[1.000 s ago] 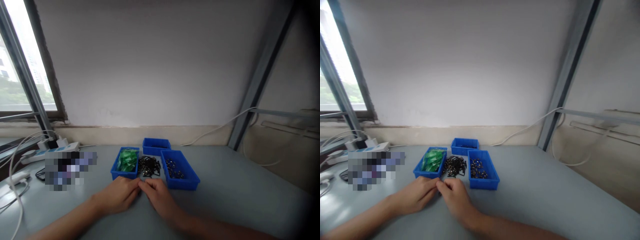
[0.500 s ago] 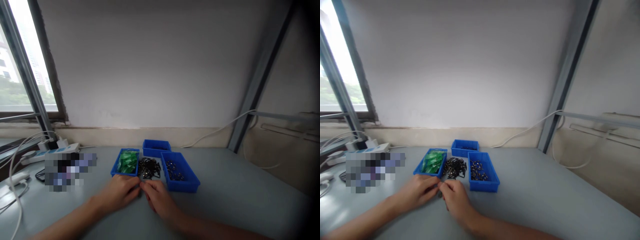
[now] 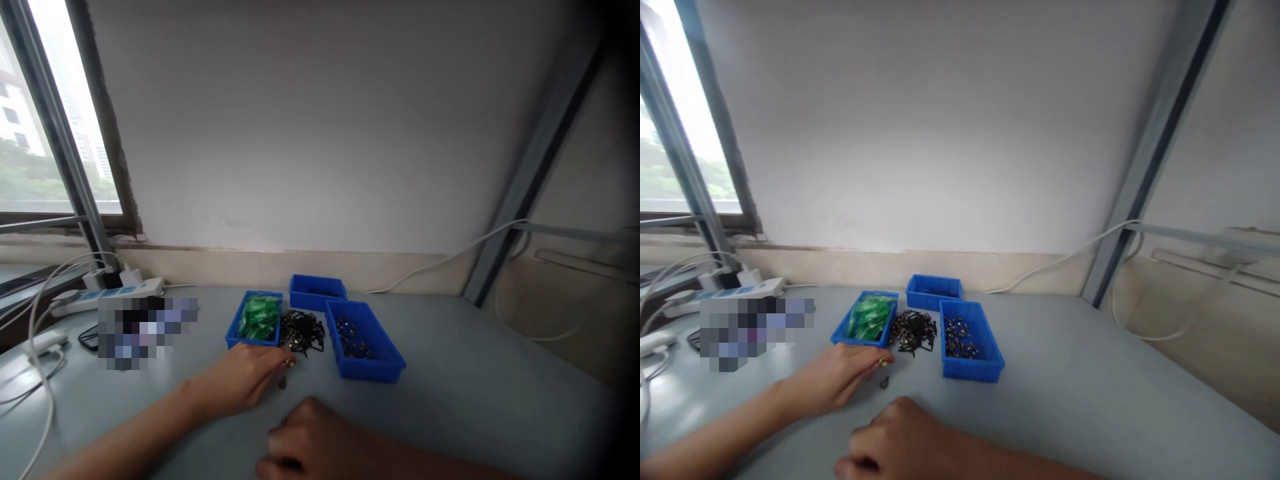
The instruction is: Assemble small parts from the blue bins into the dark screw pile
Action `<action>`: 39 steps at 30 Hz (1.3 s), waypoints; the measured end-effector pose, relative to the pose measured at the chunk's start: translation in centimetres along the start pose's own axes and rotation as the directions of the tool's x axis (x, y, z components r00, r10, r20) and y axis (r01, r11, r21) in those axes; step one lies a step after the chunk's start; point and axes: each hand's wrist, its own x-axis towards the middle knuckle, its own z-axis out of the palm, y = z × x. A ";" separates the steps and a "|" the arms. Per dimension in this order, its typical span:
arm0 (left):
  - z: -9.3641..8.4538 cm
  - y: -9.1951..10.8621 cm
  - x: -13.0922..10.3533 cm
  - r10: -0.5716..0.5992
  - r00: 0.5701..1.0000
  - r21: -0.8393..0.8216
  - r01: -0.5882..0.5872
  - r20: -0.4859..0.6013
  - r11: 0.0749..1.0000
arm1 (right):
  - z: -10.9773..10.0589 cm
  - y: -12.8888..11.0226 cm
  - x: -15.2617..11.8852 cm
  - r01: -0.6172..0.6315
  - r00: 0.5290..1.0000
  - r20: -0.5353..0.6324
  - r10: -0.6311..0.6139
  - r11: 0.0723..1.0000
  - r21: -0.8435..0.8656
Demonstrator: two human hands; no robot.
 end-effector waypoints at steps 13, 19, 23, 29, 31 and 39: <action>-1.1 -0.6 0.3 -0.007 0.999 0.062 0.004 0.041 0.998 | 0.0 -0.4 -0.3 0.256 0.966 0.062 -0.252 0.889 -0.379; -0.5 0.1 0.2 0.015 0.995 0.058 -0.021 0.102 0.998 | 0.2 -0.3 -0.3 0.241 0.917 -0.177 -0.357 0.851 -0.467; -0.4 0.7 0.4 -0.082 0.976 0.070 0.069 0.203 0.995 | -0.3 -0.6 -0.3 0.197 0.891 -0.228 -0.392 0.788 -0.584; -0.6 0.7 0.4 -0.246 0.917 0.187 0.194 0.313 0.963 | -1.3 -1.0 -0.5 -0.019 0.926 -0.300 -0.230 0.765 -0.644; -0.5 0.5 0.3 -0.254 0.911 0.213 0.191 0.326 0.958 | -1.5 -0.8 -0.5 -0.076 0.933 -0.316 -0.173 0.762 -0.643; -0.1 0.3 0.2 -0.256 0.897 0.200 0.193 0.361 0.960 | -0.7 1.5 -0.5 -0.099 0.943 -0.305 -0.134 0.763 -0.639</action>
